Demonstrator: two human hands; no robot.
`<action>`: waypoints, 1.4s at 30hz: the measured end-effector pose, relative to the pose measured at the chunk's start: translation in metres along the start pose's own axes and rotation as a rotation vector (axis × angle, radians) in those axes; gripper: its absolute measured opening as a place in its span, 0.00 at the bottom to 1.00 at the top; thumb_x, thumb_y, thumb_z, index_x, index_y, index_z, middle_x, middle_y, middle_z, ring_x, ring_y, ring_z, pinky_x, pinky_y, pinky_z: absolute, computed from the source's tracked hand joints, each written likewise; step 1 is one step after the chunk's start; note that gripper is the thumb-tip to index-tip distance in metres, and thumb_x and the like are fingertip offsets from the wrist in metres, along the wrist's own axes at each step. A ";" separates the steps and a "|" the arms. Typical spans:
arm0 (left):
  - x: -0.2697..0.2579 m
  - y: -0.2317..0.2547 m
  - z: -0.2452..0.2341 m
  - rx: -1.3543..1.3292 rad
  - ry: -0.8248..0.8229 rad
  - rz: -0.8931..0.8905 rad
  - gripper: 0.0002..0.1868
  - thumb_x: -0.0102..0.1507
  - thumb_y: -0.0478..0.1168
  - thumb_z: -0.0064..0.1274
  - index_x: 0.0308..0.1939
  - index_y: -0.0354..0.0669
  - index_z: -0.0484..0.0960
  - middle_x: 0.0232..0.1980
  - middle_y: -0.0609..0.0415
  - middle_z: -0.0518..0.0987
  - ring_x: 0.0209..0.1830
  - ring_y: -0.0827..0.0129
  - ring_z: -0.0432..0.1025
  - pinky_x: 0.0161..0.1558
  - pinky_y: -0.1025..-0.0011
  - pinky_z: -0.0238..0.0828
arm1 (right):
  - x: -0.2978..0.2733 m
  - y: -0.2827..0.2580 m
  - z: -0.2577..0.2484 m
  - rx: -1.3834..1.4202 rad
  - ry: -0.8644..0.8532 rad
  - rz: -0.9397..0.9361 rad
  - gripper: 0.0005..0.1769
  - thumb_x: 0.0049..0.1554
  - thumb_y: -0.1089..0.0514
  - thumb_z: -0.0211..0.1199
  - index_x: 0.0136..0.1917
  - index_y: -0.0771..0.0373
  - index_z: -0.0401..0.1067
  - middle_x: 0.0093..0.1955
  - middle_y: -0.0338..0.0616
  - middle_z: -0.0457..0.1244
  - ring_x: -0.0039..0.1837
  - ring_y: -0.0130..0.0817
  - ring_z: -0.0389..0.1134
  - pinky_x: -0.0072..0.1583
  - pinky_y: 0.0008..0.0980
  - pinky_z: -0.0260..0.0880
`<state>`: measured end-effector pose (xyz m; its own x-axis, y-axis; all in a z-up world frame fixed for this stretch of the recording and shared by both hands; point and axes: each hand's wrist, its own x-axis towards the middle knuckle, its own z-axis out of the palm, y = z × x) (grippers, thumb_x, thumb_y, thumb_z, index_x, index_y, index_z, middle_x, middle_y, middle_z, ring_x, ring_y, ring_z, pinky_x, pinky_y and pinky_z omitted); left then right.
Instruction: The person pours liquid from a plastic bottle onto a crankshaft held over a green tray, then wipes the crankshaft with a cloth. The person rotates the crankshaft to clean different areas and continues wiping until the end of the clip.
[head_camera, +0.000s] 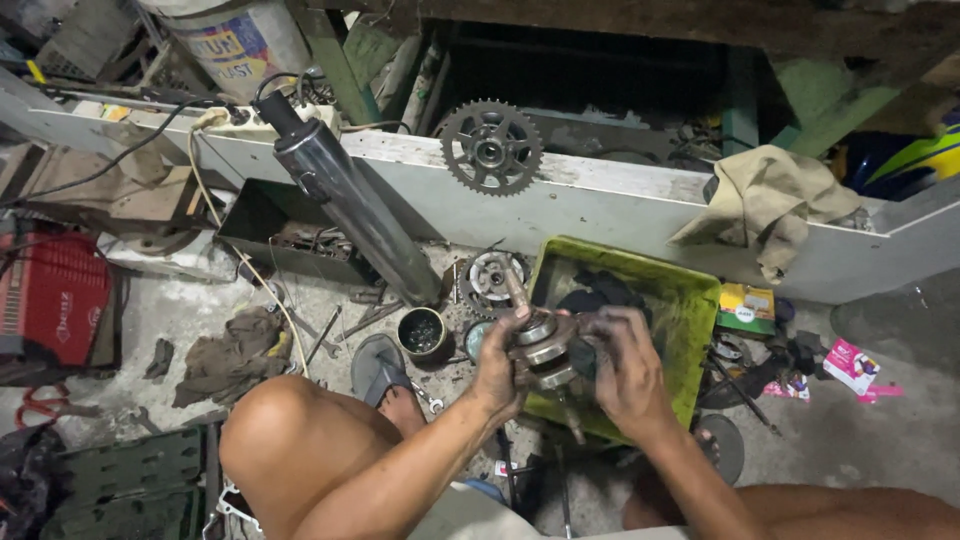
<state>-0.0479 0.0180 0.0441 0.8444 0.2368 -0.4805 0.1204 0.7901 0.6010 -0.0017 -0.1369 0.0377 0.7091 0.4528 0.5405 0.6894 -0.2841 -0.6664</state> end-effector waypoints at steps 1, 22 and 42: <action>0.005 -0.006 -0.006 0.001 -0.002 -0.001 0.22 0.57 0.56 0.57 0.39 0.40 0.85 0.34 0.49 0.82 0.26 0.70 0.75 0.21 0.80 0.62 | -0.005 0.004 0.005 -0.002 0.002 0.001 0.09 0.61 0.73 0.52 0.50 0.66 0.72 0.46 0.49 0.62 0.50 0.56 0.71 0.54 0.48 0.75; 0.015 -0.008 -0.018 0.003 -0.182 0.125 0.20 0.58 0.51 0.55 0.42 0.37 0.83 0.23 0.52 0.74 0.09 0.84 0.58 0.06 0.88 0.47 | -0.023 0.051 0.027 0.192 -0.064 0.022 0.05 0.67 0.61 0.42 0.54 0.60 0.58 0.50 0.47 0.57 0.50 0.52 0.66 0.55 0.49 0.68; 0.023 -0.017 -0.048 0.151 -0.515 0.141 0.13 0.61 0.51 0.62 0.38 0.49 0.78 0.38 0.58 0.78 0.34 0.69 0.72 0.43 0.67 0.73 | -0.015 0.019 0.012 0.027 -0.249 -0.316 0.06 0.62 0.67 0.55 0.50 0.59 0.60 0.51 0.44 0.61 0.53 0.36 0.62 0.55 0.35 0.67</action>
<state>-0.0559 0.0377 -0.0079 0.9993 -0.0026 -0.0373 0.0293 0.6723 0.7397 -0.0005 -0.1388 0.0107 0.4026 0.7059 0.5828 0.8614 -0.0768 -0.5021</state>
